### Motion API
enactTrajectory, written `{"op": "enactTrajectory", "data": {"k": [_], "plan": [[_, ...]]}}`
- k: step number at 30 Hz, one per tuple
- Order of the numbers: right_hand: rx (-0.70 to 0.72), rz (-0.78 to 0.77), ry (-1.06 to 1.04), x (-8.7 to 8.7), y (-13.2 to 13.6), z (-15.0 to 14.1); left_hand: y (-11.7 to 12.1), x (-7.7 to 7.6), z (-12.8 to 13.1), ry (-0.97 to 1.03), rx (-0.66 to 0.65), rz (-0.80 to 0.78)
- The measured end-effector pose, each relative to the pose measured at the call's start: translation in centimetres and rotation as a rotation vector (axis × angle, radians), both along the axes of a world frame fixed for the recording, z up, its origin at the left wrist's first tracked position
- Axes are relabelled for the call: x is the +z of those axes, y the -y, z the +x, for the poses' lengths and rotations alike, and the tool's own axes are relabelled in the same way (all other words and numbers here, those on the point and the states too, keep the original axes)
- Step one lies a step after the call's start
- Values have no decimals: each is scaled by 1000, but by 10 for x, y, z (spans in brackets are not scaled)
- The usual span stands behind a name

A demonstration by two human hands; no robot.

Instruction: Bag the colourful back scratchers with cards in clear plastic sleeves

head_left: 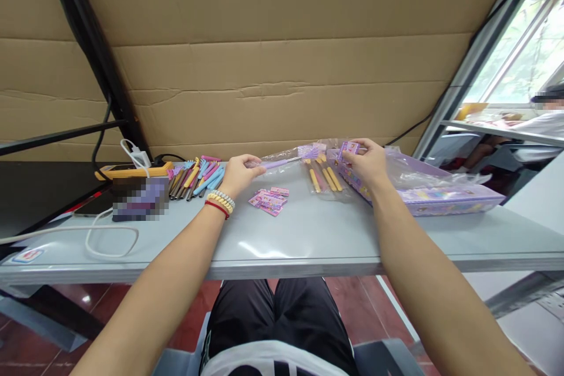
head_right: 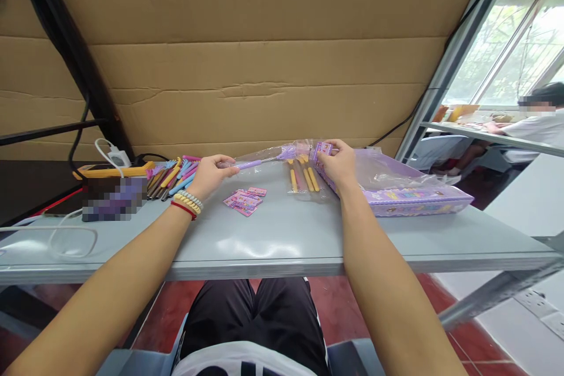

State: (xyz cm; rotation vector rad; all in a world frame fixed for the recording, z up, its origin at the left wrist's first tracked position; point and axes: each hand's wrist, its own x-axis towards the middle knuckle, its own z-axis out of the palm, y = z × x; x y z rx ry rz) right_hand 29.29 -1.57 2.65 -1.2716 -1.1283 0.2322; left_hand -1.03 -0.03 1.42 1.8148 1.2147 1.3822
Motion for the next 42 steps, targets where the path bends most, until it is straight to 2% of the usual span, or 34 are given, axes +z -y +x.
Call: {"op": "enactTrajectory", "data": {"k": [3, 8, 12, 23, 29, 37, 42], "plan": [[35, -19, 14, -1, 1, -1, 2, 3, 1, 182, -25, -18], [12, -127, 18, 4, 8, -8, 0, 5, 4, 539, -52, -30], [43, -198, 43, 6, 13, -12, -4, 6, 2, 659, -38, -27], [253, -155, -40, 3, 12, -11, 0, 10, -1, 682, -116, -20], [319, -173, -164, -2, 6, -6, -4, 7, -2, 687, -75, 0], [465, -254, -137, -5, 3, -1, -6, 6, -3, 663, -20, -1], [459, -261, -64, -8, 1, 1, -7, 6, -3, 680, -31, 7]]}}
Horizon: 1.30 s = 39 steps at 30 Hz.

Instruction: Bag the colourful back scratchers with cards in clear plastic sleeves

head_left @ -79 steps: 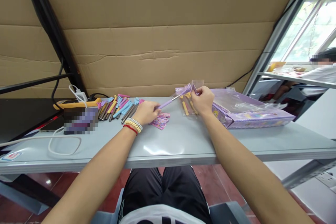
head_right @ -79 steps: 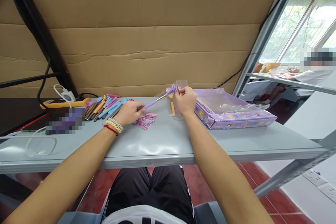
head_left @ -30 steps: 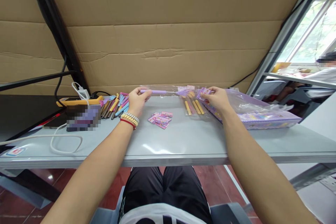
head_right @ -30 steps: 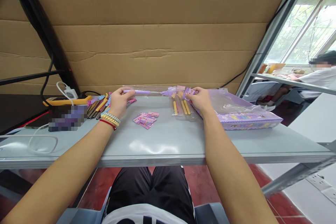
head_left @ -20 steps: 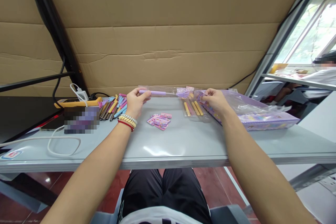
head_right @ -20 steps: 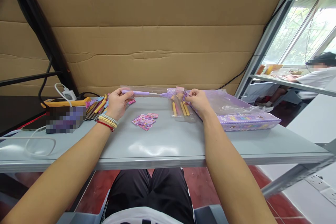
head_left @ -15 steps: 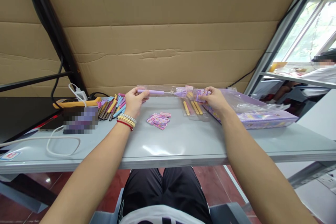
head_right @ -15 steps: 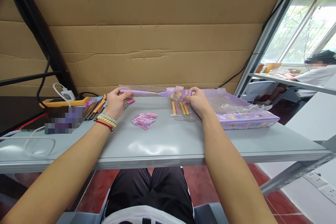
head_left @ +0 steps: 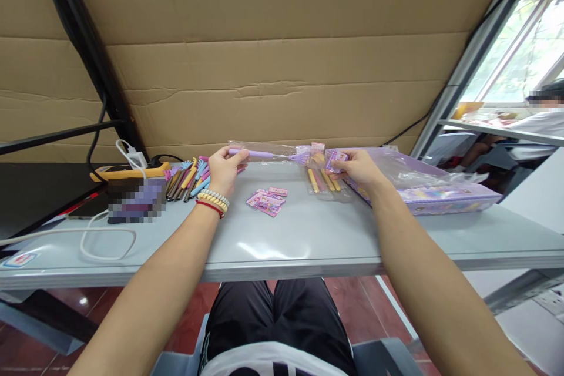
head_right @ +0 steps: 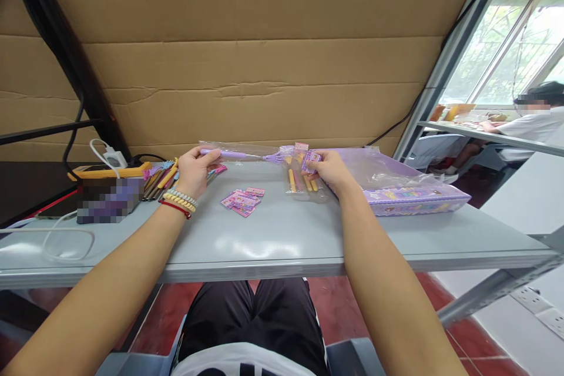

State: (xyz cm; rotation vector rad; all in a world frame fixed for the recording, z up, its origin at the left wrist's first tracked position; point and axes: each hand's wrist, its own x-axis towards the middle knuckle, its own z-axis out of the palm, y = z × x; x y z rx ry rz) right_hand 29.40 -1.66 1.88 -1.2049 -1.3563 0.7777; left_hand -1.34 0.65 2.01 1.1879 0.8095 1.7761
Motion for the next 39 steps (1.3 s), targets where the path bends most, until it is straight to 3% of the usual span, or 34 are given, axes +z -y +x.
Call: {"op": "enactTrajectory", "data": {"k": [8, 17, 25, 32, 39], "plan": [[-25, 16, 162, -3, -2, 1, -2, -1, 0, -6, -4, 9], [-228, -38, 217, 2, 1, -1, 4, 1, 3, 2, -39, -5], [-231, -55, 180, 3, 2, -3, 2, 0, 2, 3, -42, -3], [-127, 96, 110, 3, 1, -4, 1, 2, 0, 48, -30, -30], [-204, 95, 217, -1, -4, -3, 1, 2, 0, 43, -33, -27]]}}
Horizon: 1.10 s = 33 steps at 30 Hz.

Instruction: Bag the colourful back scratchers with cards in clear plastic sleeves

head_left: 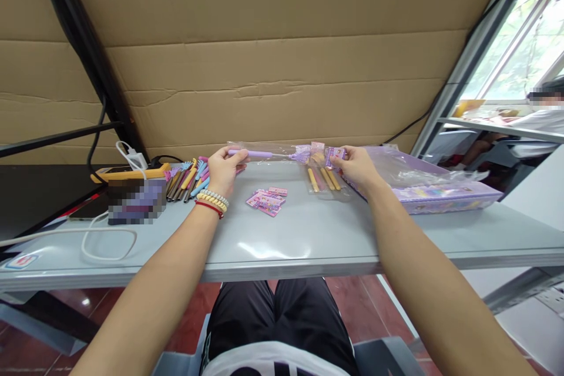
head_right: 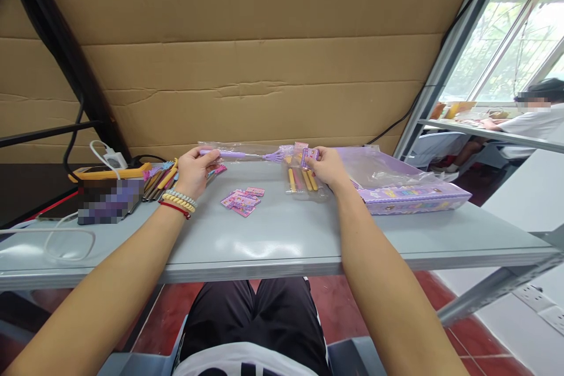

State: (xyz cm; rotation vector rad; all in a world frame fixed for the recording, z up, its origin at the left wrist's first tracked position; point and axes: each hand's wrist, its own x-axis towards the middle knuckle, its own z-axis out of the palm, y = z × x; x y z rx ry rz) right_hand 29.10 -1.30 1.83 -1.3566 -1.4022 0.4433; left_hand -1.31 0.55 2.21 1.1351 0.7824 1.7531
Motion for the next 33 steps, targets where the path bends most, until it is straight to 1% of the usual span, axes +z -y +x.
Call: {"op": "enactTrajectory", "data": {"k": [4, 6, 8, 12, 17, 19, 24, 26, 33], "plan": [[-79, 34, -25, 2, 2, -1, 2, 0, 1, -2, -14, 1], [-91, 34, -57, 3, 3, -2, 2, 0, 2, -5, -29, -4], [-77, 40, -92, 4, 4, -3, 3, 0, 3, -6, -37, -10], [-4, 70, -155, 2, 2, -3, 3, 0, 3, 0, -35, -12], [27, 87, -153, 1, 4, -3, 2, 0, 1, 3, -25, -20], [68, 74, -161, 3, 7, -4, 1, 0, 1, 3, -19, -16], [302, 26, -277, 7, 13, -8, 2, 0, 0, 5, -25, -14], [361, 6, -310, 8, 14, -10, 2, 0, 0, 5, -23, -15], [387, -15, -324, 11, 16, -12, 3, 1, 0, 19, -21, -26]]}}
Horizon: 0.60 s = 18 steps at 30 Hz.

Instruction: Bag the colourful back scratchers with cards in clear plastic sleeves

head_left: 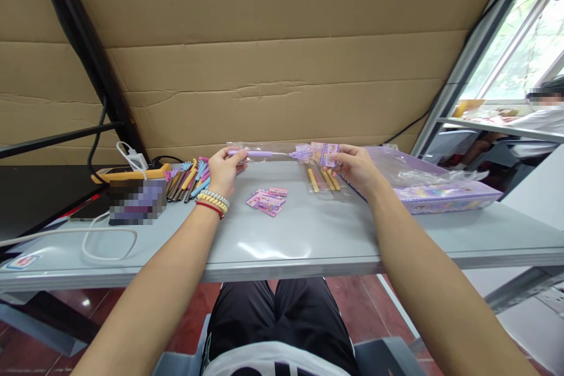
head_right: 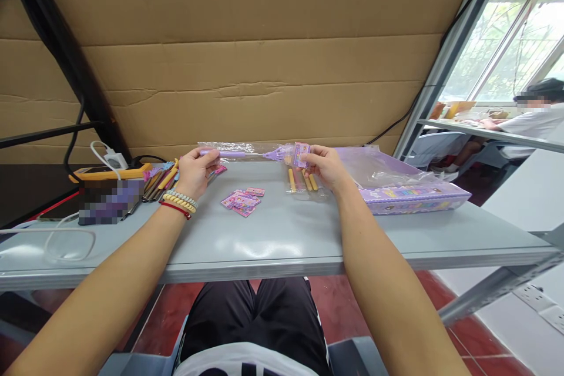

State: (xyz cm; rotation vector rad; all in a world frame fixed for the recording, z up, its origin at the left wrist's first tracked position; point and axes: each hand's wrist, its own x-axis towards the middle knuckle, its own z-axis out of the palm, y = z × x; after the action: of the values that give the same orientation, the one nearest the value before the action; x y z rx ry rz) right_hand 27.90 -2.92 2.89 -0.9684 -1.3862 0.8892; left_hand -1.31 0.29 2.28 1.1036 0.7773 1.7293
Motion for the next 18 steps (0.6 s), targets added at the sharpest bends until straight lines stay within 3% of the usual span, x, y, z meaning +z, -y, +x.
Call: {"op": "enactTrajectory", "data": {"k": [5, 12, 18], "plan": [[-14, 4, 13, -1, -2, 2, 0, 0, 0, 0, 9, -4], [-159, -7, 141, -7, -9, 6, 1, 1, 0, 3, 3, 11], [-201, -7, 79, -6, -8, 4, 1, 1, 0, 6, 8, -4]]}}
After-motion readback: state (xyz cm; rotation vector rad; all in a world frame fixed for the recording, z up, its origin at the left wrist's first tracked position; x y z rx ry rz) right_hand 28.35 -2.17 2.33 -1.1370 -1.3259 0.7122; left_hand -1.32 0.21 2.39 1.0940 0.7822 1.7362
